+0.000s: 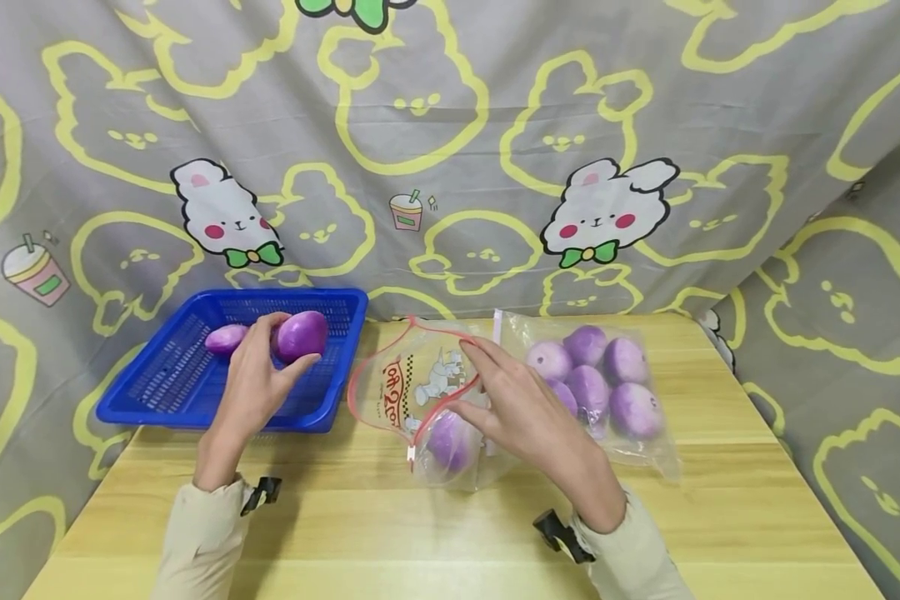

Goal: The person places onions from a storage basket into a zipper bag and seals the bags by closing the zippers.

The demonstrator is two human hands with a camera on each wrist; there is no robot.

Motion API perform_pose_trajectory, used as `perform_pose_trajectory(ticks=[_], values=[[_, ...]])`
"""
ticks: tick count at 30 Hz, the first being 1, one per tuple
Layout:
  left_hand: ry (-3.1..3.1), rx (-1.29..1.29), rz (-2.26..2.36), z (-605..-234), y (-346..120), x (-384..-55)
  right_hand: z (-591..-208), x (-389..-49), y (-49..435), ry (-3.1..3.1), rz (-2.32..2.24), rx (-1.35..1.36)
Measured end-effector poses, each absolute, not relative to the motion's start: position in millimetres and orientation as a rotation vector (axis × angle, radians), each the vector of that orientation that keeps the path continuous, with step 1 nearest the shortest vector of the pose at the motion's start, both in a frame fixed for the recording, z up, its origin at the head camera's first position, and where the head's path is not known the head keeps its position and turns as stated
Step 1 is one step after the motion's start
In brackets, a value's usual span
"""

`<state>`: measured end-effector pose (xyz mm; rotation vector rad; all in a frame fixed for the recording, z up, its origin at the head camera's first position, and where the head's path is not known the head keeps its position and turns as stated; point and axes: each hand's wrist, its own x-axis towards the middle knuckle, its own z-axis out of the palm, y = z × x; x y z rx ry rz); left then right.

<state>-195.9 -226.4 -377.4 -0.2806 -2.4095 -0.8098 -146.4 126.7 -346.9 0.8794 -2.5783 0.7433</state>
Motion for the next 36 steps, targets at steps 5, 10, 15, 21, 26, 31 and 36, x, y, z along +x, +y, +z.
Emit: perform_pose_trajectory(ticks=[5,10,15,21,26,31,36], values=[[-2.374,-0.301,-0.825,-369.6,-218.7,-190.8,-346.8,-146.4,128.4,-2.569,0.744,0.881],[-2.361,-0.306,-0.844,-364.0,-212.5,-185.9,-347.0,-147.0,129.6,-2.557,0.739,0.88],[-2.316,-0.333,-0.869,-357.2,-207.2,-178.9,-347.9,-147.4,129.9,-2.563,0.751,0.881],[-2.192,-0.411,-0.887,-347.6,-199.7,-169.8,-348.7,-147.4,131.2,-2.576,0.76,0.874],[-2.171,-0.475,-0.909,-341.3,-189.8,-160.6,-349.3,-147.5,133.4,-2.573,0.753,0.868],[-2.167,-0.569,-0.936,-334.3,-176.1,-147.9,-348.9,-148.1,133.2,-2.573,0.752,0.877],[-2.181,-0.661,-0.928,-331.4,-164.0,-137.4,-348.9,-146.6,131.0,-2.576,0.756,0.875]])
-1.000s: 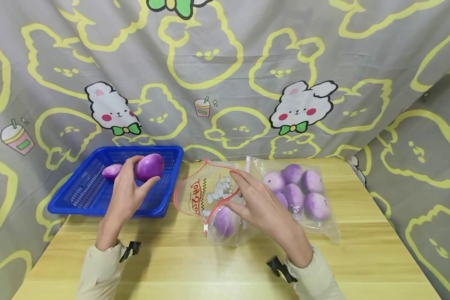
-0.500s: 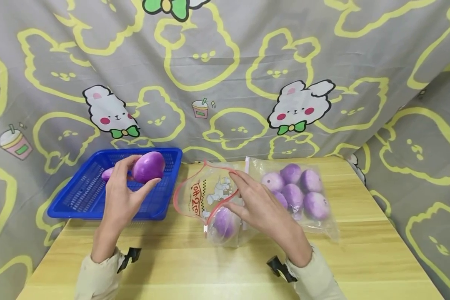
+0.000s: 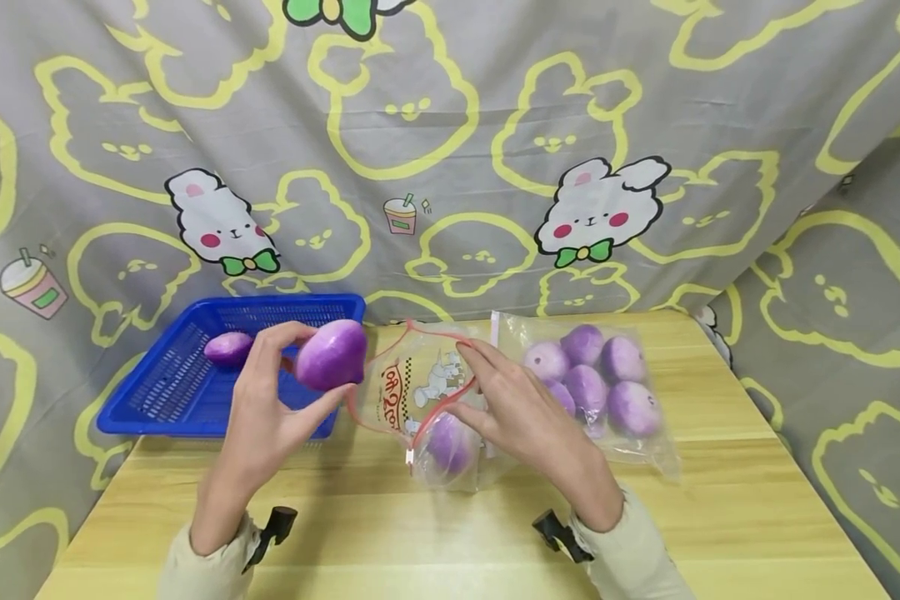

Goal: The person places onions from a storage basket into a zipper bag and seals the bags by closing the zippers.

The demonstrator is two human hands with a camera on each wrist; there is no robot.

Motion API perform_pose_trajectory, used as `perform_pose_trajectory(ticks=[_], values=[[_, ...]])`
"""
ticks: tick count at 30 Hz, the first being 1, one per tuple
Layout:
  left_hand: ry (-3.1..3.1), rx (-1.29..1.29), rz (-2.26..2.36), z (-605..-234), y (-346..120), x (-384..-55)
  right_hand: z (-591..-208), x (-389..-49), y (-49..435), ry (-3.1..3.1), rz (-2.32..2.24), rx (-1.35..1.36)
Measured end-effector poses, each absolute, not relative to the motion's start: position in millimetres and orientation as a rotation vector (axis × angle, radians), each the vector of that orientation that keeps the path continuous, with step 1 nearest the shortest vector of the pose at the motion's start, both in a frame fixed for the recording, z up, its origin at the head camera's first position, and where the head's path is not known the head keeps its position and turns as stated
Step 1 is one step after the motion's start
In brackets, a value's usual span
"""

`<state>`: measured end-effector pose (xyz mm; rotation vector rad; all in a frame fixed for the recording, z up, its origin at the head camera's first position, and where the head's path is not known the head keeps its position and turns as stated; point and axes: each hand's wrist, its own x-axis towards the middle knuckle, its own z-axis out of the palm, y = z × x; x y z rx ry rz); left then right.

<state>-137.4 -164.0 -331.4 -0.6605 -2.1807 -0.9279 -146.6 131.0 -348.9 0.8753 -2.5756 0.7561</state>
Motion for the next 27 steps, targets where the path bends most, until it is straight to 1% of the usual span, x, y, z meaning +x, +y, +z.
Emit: perform_pose_trajectory(ticks=[9,18,27], values=[[-2.247,-0.742,-0.874,-336.5,-151.0,-128.7,-348.5,-144.8,127.1,-2.579,0.744,0.877],[-2.268,-0.891,-0.733,-344.7,-139.1,-130.6,-346.3,-142.4,127.5,-2.575,0.733,0.879],[-2.35,-0.891,-0.606,-350.7,-130.8,-131.3,-341.3,-136.5,127.3,-2.522,0.723,0.917]])
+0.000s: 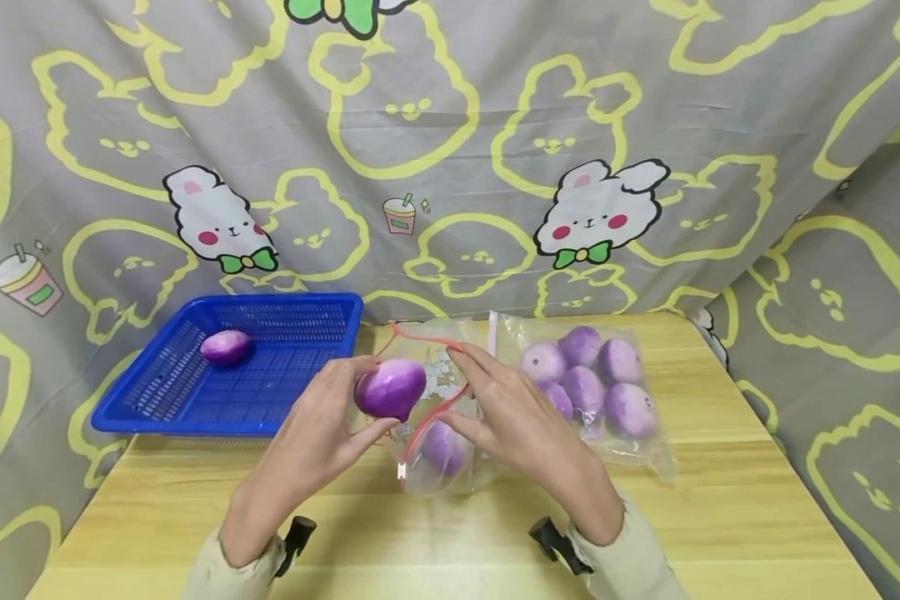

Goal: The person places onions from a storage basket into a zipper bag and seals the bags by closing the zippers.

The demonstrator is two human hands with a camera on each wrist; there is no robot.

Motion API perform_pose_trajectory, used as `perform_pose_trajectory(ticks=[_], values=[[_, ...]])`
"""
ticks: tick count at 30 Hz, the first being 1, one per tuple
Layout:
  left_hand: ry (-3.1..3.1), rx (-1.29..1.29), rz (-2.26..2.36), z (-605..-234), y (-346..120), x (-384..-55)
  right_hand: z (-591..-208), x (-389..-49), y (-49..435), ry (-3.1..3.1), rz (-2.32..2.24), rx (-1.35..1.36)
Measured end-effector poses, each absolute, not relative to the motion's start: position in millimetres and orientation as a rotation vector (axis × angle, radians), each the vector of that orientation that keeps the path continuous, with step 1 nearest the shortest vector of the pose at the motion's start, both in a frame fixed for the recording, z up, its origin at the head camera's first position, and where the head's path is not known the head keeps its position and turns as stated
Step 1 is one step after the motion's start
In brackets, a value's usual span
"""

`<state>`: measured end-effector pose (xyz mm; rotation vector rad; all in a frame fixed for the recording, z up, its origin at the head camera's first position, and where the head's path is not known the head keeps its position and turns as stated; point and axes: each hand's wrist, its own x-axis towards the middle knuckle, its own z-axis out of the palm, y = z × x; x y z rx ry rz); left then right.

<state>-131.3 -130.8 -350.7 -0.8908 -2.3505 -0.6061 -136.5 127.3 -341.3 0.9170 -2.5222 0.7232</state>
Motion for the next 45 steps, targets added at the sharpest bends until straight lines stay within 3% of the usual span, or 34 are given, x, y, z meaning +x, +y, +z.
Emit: perform_pose_trajectory(ticks=[30,45], values=[[-2.485,-0.865,-0.422,-353.0,-130.9,-129.6,-341.0,-143.7,139.6,-2.606,0.763,0.835],[-2.452,-0.723,-0.577,-349.3,-171.0,-152.0,-337.6,-143.1,145.0,-2.614,0.796,0.799]])
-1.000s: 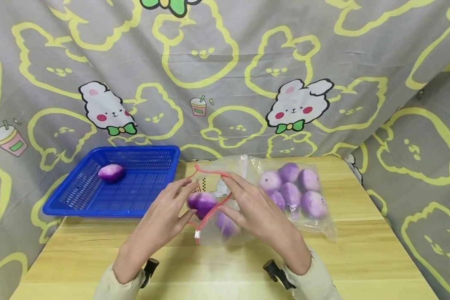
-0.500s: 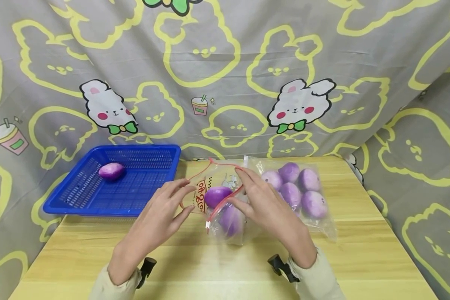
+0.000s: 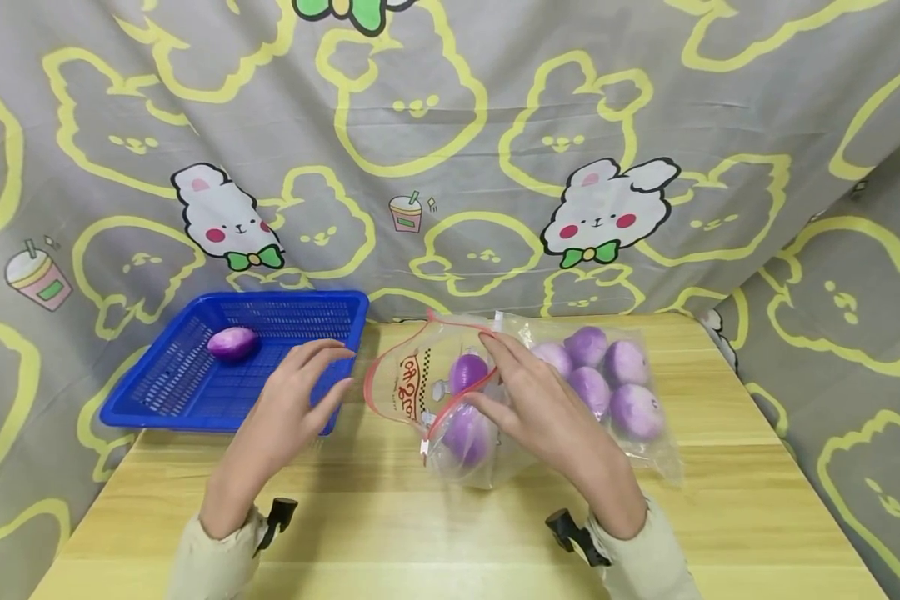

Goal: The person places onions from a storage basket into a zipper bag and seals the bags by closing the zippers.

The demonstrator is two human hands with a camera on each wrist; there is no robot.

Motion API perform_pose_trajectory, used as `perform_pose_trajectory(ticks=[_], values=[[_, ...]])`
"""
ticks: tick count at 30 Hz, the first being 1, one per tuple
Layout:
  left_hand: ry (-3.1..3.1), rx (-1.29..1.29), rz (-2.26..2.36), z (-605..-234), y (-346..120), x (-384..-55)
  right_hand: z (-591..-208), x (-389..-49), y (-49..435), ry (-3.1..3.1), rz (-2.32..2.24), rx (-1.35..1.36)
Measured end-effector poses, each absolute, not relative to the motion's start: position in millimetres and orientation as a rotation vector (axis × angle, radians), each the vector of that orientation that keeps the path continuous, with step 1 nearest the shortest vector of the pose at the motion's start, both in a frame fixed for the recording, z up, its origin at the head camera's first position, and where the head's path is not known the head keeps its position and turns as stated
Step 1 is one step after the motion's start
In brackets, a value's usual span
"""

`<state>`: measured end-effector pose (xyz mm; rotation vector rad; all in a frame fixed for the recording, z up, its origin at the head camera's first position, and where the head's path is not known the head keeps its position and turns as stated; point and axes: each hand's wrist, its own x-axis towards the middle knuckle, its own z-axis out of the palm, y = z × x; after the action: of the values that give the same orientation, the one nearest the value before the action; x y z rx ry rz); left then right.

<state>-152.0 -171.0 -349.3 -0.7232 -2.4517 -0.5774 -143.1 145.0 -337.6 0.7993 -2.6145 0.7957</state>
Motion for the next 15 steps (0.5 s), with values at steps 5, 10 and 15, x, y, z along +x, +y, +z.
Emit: perform_pose_trajectory(ticks=[5,10,15], values=[[-2.491,-0.614,-0.637,-355.0,-194.2,-167.8,-338.6,-144.2,143.8,-2.601,0.778,0.818],[-2.53,-0.528,-0.643,-364.3,-217.9,-185.3,-338.4,-143.8,142.5,-2.592,0.776,0.823],[-2.572,-0.461,-0.606,-377.7,-242.4,-203.2,-339.4,-143.2,142.2,-2.58,0.775,0.832]])
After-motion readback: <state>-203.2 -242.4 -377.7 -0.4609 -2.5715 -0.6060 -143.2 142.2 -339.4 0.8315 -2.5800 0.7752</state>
